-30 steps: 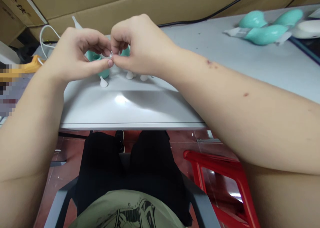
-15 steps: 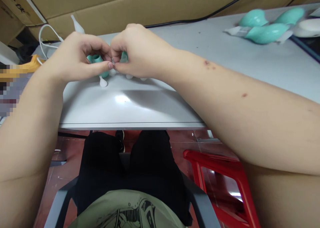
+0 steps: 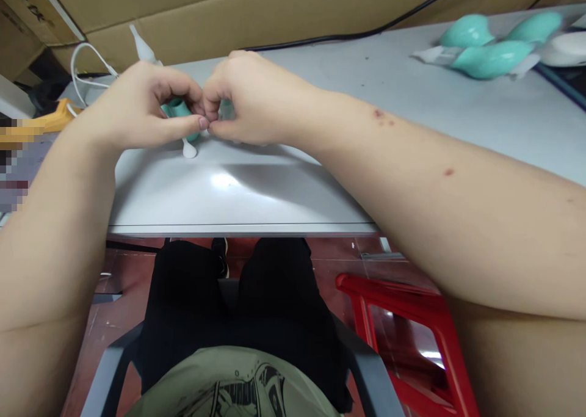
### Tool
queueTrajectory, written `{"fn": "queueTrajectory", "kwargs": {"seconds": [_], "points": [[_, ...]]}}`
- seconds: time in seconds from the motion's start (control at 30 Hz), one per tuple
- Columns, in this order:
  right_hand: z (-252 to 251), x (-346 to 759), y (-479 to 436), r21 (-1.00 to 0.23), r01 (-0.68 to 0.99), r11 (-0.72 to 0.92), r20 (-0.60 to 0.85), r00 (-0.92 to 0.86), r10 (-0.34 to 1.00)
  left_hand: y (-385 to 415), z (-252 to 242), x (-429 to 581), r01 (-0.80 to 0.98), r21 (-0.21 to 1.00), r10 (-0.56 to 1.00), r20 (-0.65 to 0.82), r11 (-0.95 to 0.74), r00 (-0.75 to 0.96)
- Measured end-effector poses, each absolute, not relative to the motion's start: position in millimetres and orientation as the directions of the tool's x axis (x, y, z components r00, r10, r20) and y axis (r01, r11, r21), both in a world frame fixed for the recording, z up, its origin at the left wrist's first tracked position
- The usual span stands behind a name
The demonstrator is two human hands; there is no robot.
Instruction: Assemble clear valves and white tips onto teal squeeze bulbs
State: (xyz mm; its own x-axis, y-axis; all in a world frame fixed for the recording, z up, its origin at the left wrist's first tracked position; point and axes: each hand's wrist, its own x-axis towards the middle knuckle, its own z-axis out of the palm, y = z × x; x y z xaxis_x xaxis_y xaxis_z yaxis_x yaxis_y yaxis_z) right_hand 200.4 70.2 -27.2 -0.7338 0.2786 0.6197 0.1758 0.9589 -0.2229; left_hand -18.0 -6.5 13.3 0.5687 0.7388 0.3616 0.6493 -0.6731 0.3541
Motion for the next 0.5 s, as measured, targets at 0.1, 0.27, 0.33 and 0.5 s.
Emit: {"fn": "queueTrajectory", "kwargs": {"seconds": [0.1,0.27,0.33,0.5], "points": [[-28,198,70,-0.244,0.193,0.950,0.610,-0.732,0.305,-6,13,-18,0.652,0.354,0.741,0.354,-0.671,0.571],[-27,198,68,-0.350,0.144,0.926,0.591,-0.732,0.337,-7,14,-18,0.657,0.358,0.748,0.342,-0.663,0.569],[-25,198,63,-0.404,0.146,0.903,0.578,-0.724,0.376,-8,15,-18,0.664,0.356,0.753,0.340,-0.658,0.564],[-22,198,53,-0.413,0.182,0.893,0.557,-0.725,0.405,-8,15,-18,0.679,0.337,0.757,0.341,-0.652,0.557]]}}
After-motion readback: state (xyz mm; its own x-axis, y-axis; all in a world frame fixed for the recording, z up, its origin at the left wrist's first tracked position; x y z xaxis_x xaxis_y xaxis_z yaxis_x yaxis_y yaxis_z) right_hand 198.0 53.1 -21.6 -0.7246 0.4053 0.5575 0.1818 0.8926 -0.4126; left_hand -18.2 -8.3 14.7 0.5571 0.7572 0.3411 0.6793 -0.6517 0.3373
